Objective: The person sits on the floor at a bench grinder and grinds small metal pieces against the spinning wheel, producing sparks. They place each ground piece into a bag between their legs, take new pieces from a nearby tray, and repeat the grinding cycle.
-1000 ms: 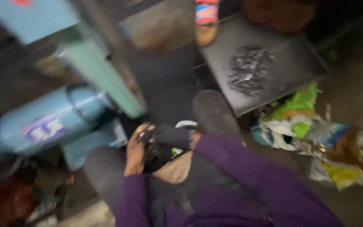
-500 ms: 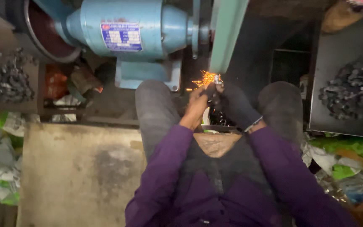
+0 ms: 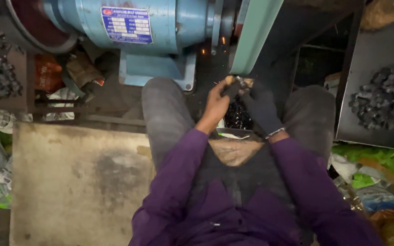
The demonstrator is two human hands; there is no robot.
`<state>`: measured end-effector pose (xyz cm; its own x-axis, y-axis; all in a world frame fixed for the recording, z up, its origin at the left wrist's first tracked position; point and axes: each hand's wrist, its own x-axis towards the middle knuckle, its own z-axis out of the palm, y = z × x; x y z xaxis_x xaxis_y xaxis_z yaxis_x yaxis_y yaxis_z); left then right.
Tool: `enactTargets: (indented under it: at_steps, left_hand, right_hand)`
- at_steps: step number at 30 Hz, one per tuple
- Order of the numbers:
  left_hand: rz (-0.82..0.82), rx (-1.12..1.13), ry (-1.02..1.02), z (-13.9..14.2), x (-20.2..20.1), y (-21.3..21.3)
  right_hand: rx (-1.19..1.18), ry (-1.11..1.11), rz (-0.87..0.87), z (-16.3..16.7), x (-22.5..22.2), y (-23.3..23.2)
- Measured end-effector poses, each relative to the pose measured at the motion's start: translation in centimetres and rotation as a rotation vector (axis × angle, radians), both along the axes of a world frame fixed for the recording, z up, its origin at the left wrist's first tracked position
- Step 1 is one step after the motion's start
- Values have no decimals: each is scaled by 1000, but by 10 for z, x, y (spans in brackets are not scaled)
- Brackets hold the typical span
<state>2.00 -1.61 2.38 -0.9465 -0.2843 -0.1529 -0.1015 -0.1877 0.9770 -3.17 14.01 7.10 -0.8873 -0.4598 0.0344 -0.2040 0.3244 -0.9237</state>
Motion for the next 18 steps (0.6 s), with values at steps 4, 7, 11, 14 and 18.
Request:
enactTargets:
  at_steps: [4, 7, 11, 14, 18]
  left_hand:
    - [-63, 441, -106, 27, -6, -1]
    - [-98, 631, -181, 37, -6, -4]
    - [-40, 614, -244, 40, -5, -8]
    - [-28, 564, -304, 40, -4, -10]
    - [-81, 572, -321, 39, -3, -13]
  right_hand:
    - [-281, -505, 85, 2, 12, 0]
    - [-824, -1315, 123, 2, 15, -1]
    - [-426, -778, 94, 10, 17, -6]
    - [-132, -376, 130, 21, 21, -12]
    - [-675, -1366, -111, 29, 20, -18]
